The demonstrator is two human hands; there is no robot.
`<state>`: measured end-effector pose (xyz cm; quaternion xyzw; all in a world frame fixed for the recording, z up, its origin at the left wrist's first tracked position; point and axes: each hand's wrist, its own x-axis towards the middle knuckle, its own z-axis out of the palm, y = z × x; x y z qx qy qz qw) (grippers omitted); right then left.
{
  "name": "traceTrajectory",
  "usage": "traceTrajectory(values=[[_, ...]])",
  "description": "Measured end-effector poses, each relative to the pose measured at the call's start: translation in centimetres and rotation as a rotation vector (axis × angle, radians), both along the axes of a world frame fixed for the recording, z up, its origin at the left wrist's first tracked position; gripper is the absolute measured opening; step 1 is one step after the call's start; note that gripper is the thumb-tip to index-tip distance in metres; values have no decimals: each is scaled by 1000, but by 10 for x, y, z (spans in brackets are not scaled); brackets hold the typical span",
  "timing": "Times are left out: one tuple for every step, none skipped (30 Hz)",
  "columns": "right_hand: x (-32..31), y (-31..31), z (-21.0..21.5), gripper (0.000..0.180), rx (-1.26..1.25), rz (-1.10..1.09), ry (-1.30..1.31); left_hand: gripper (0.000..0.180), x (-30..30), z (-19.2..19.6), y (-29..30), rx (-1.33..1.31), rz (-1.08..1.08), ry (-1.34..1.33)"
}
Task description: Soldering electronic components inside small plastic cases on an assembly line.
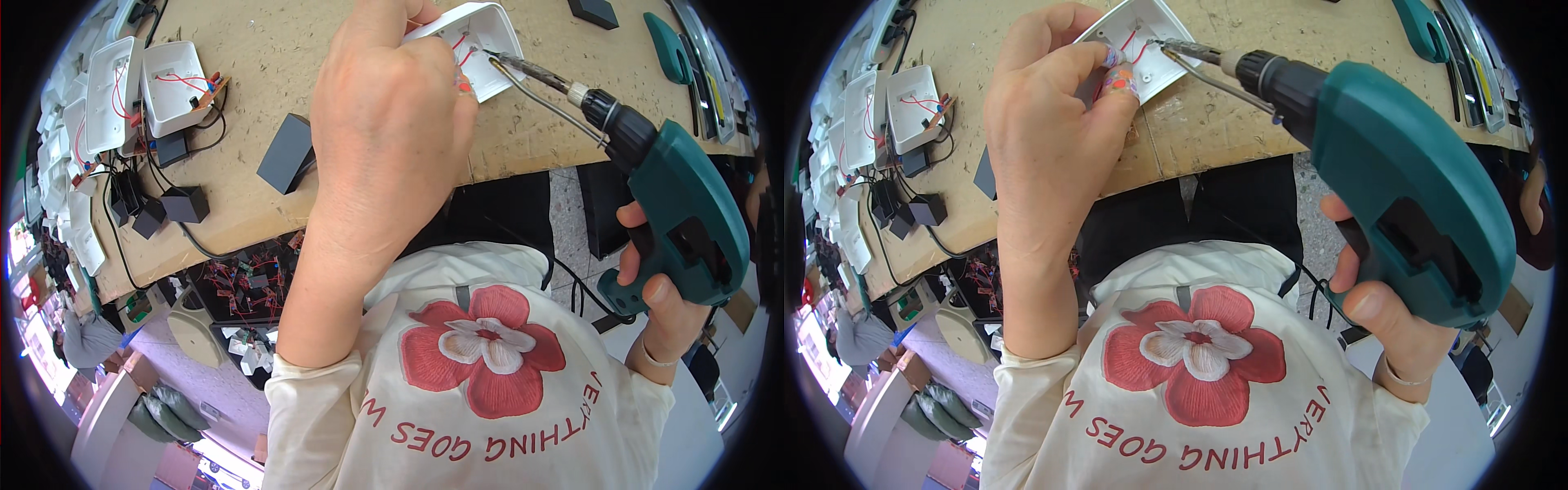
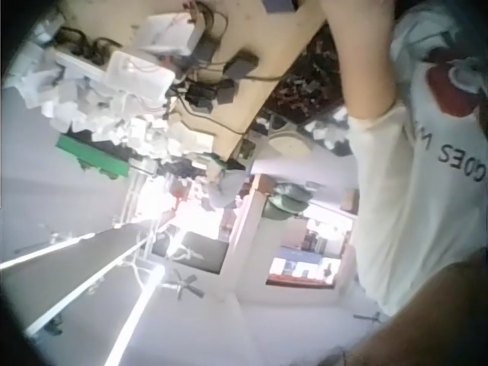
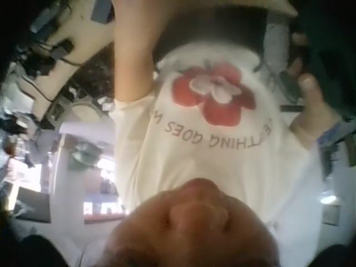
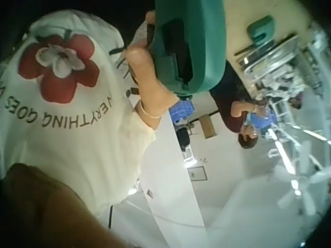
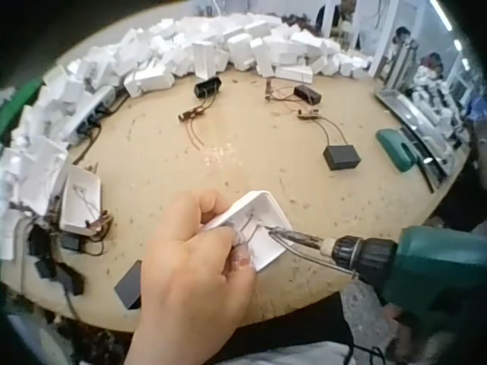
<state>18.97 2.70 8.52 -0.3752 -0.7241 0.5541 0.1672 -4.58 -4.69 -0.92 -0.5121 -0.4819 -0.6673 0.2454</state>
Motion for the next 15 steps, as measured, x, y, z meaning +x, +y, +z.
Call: traceTrajectory(values=[[2,1,0,77,9,-4,1,10,-2,-1,2,12,-2,8],[3,3,1,77,19,-8,2,10,-2,-1,1,25,-4,15],[4,3,1,77,19,-8,3,10,-4,-2,2,37,-5,23],[5,4,1,77,19,-2,22,10,-3,-1,0,49,-7,32],[6,4,1,77,19,4,41,10,-5,-2,2,60,-8,41],[7,4,1,77,19,4,43,10,-9,-3,2,72,-9,50],[8,5,0,77,18,10,51,10,-10,-4,3,83,-14,59],[9,5,0,77,17,16,59,11,-10,-4,4,94,-18,68],[11,6,-1,77,16,13,61,11,-10,-5,6,105,-23,77],[13,6,-1,76,11,16,67,11,-9,-4,7,117,-25,85],[14,6,-1,76,7,18,73,11,-10,-6,9,129,-28,93],[13,6,0,76,7,17,75,11,-11,-6,9,142,-31,101],[13,5,2,81,-46,-21,84,11,-12,-6,10,153,-33,110],[12,4,3,86,-100,-59,93,11,-13,-7,10,165,-35,118],[14,5,1,86,-100,-59,95,11,-15,-7,10,177,-37,127]])
